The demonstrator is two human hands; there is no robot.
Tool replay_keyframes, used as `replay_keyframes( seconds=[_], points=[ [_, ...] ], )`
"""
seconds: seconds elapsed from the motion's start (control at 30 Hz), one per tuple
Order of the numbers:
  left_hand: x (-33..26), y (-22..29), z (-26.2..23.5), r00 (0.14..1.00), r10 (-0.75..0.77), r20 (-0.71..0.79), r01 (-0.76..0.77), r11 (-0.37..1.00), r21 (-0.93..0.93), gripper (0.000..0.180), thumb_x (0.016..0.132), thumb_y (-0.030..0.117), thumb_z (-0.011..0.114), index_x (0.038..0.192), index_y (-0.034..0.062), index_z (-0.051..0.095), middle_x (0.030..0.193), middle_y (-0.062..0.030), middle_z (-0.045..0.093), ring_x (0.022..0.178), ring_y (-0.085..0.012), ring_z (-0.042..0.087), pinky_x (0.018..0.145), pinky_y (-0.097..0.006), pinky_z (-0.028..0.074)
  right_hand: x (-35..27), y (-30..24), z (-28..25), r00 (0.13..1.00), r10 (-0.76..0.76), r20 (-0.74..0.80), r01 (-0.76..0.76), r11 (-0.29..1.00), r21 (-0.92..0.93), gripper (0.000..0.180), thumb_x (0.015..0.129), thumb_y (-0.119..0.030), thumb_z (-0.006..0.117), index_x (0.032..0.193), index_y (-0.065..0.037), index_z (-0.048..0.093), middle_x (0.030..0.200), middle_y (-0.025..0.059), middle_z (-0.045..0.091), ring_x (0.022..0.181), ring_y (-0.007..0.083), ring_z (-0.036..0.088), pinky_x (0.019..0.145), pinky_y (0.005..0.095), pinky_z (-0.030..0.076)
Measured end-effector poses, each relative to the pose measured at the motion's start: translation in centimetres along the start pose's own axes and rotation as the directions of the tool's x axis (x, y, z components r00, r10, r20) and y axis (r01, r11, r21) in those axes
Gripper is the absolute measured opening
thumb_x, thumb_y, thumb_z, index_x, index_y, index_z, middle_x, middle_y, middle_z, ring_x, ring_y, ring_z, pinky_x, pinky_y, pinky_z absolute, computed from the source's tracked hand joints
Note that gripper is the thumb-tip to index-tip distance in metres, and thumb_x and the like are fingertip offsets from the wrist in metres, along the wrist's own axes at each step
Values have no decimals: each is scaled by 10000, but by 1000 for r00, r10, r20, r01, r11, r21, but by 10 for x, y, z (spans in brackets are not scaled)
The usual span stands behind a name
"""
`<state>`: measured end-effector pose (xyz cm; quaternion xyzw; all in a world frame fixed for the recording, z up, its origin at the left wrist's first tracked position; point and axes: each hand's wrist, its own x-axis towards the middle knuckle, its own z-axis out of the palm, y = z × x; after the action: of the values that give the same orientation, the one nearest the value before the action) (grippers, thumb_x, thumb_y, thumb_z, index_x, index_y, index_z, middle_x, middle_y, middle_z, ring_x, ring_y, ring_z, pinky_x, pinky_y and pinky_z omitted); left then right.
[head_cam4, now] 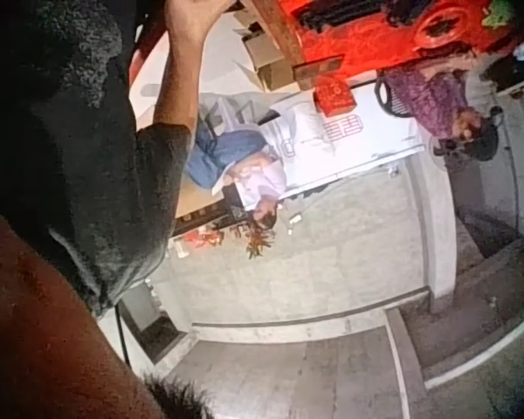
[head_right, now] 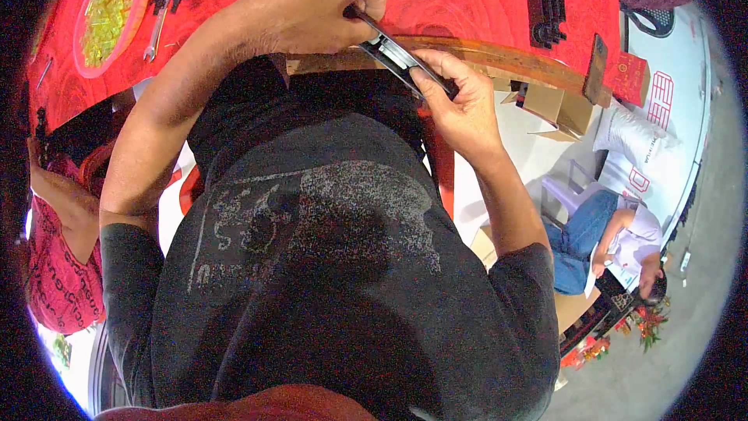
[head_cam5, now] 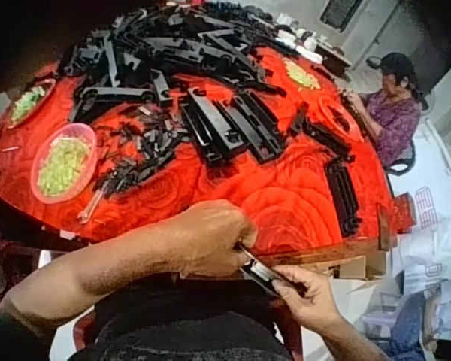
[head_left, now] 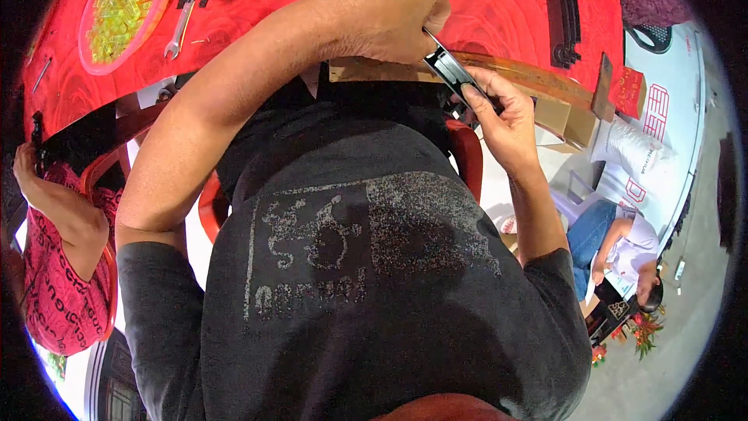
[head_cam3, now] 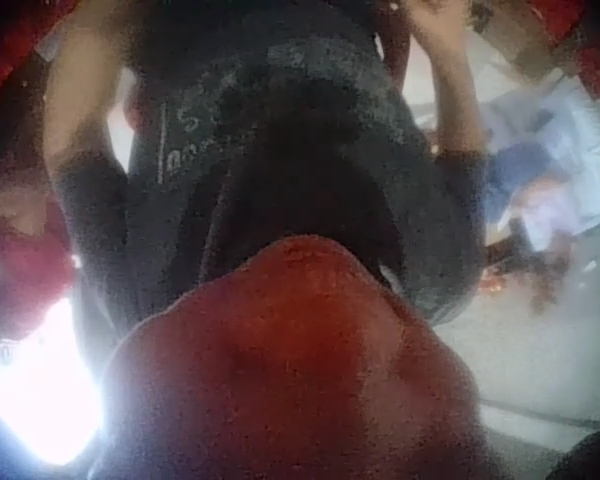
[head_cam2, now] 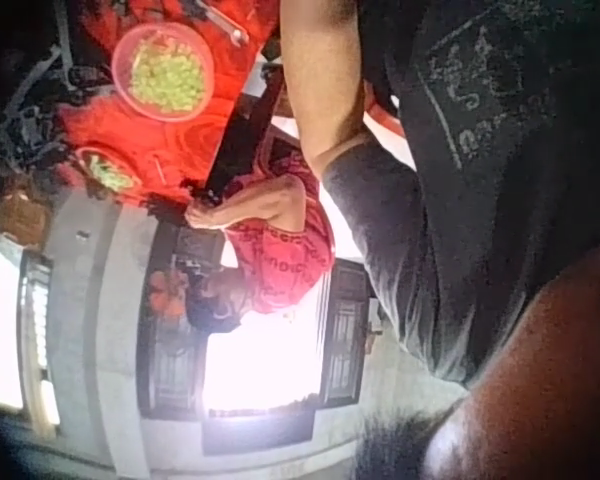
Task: The person assembles black plastic components by fitting and pressing small parts into the casing slots by hand.
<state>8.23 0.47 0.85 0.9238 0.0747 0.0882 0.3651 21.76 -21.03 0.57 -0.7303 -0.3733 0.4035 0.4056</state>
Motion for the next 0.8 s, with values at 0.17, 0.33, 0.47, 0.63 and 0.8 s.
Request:
replay_keyframes(
  seconds=[0.17, 0.33, 0.47, 0.63, 0.8],
  points=[
    [2, 1, 0, 999, -31, 18, 31, 999, -28, 236, 663, 220, 709, 715, -2, 649, 708, -205, 639, 765, -386, 648, 690, -450, 504, -2, -2, -6, 997, 66, 35, -67, 997, 39, 230, 932, -26, 615, 1154, 27, 641, 953, 19, 679, 850, 71, 603, 753, 238, 493],
    [1, 0, 2, 998, -8, 60, 11, 999, -47, 197, 722, 165, 691, 780, -15, 635, 711, -176, 617, 676, -347, 624, 648, -417, 478, -3, -2, -3, 995, 6, 97, -13, 997, 71, 291, 962, -54, 575, 1246, 11, 581, 917, 53, 695, 724, 64, 567, 644, 216, 462],
    [1, -3, 3, 998, 11, 59, -4, 994, -113, 234, 715, 185, 727, 782, -18, 632, 692, -166, 606, 661, -317, 623, 629, -396, 472, -4, -1, 1, 996, 33, 79, -43, 992, 118, 290, 940, -3, 569, 1230, -18, 575, 981, 10, 676, 734, 33, 525, 618, 193, 417],
    [3, -4, -1, 989, 3, 150, 17, 991, -134, 278, 722, 218, 751, 862, -1, 652, 748, -154, 616, 721, -309, 639, 651, -386, 486, -5, 4, 1, 995, -8, 98, -6, 990, 142, 290, 944, -7, 567, 1232, -33, 574, 950, 20, 673, 716, 41, 524, 608, 199, 411],
    [-2, -10, 11, 946, 166, -277, -186, 981, -46, 344, 733, 278, 775, 932, 20, 664, 876, -122, 643, 802, -293, 643, 688, -396, 507, -1, 9, -2, 996, 2, 89, -19, 982, 187, 287, 959, -17, 545, 1245, -21, 570, 941, 28, 672, 715, 57, 552, 623, 207, 443]
  ],
)
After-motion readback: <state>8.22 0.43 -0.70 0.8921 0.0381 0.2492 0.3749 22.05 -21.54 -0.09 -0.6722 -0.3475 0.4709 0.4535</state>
